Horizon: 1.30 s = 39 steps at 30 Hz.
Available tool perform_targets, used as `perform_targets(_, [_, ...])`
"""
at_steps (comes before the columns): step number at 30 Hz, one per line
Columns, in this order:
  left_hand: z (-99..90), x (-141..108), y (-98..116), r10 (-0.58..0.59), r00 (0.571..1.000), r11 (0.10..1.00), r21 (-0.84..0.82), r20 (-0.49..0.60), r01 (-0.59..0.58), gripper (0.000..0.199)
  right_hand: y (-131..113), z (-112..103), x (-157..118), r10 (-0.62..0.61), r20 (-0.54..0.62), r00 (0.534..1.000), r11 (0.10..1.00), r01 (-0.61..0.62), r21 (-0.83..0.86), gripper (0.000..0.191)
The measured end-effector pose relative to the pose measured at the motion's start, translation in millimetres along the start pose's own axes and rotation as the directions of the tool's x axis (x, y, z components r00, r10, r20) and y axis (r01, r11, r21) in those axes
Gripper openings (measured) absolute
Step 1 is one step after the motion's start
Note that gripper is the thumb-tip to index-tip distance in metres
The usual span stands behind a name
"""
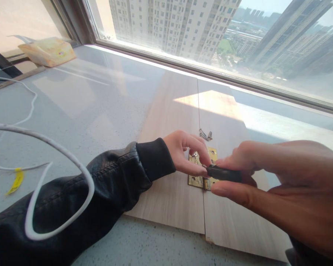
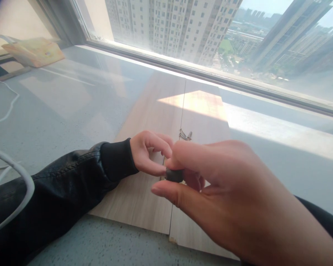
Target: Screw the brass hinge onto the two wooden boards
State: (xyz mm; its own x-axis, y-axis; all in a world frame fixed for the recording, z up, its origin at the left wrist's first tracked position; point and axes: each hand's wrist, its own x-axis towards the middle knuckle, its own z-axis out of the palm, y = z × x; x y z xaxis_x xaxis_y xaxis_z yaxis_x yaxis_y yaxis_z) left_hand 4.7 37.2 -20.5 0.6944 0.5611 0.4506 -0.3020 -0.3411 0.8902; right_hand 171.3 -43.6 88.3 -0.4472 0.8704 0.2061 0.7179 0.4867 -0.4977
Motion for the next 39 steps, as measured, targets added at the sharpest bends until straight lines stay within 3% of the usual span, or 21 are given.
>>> perform_targets(3, [-0.4, 1, -2, 0.035, 0.999, 0.999, 0.033, -0.013, -0.035, 0.017, -1, 7, 6, -0.036, -0.022, 0.999, 0.996, 0.034, -0.086, 0.039])
perform_targets(6, [-1.5, 3, -6, 0.059, 0.998, 0.998, -0.040, 0.029, -0.058, 0.014, -1, 7, 9, -0.046, -0.069, 0.997, 0.989, 0.036, -0.144, 0.042])
perform_targets(9, [-2.5, 3, -9, 0.034, 0.999, 0.996, -0.087, 0.031, -0.031, 0.015, 0, 1, 7, -0.032, -0.040, 0.999, 0.993, 0.027, -0.116, 0.032])
perform_targets(12, [-1.7, 2, -9, 0.014, 1.000, 0.995, -0.101, 0.015, -0.013, 0.015, 3, -6, 3, -0.036, 0.076, 0.996, 0.999, 0.035, 0.008, 0.026])
perform_targets(17, [2.7, 0, 1, -0.015, 0.999, 0.992, -0.127, -0.029, 0.011, 0.014, 9, -9, -1, -0.048, 0.053, 0.997, 0.997, 0.044, 0.067, 0.014])
perform_targets(20, [2.0, 0, 4, -0.068, 0.996, 0.996, -0.065, -0.055, 0.064, 0.028, 9, -5, 0, 0.022, 0.051, 0.998, 1.000, -0.023, 0.014, 0.015])
perform_targets(24, [-4.1, 2, -2, -0.044, 0.999, 0.996, -0.072, 0.003, 0.044, 0.052, 7, 5, 3, 0.040, -0.048, 0.998, 0.999, -0.041, -0.017, 0.039])
perform_targets(29, [-6.2, 5, -6, 0.046, 0.999, 0.986, -0.159, -0.004, -0.046, 0.034, 6, 6, 5, 0.058, -0.069, 0.996, 0.998, -0.059, -0.007, 0.037])
perform_targets(32, [-3.0, 5, 1, 0.007, 1.000, 0.987, -0.158, -0.015, -0.009, 0.033, 8, 0, 5, 0.031, 0.031, 0.999, 0.995, -0.034, 0.094, 0.020])
perform_targets(35, [1.3, 3, 8, -0.034, 0.998, 0.980, -0.197, -0.047, 0.024, 0.030, 11, -6, 5, 0.006, 0.117, 0.993, 0.985, -0.026, 0.171, 0.016])
perform_targets(39, [3.7, 1, 11, -0.060, 0.997, 0.984, -0.168, -0.044, 0.052, 0.029, 14, -8, 4, 0.060, 0.073, 0.996, 0.991, -0.069, 0.118, 0.014])
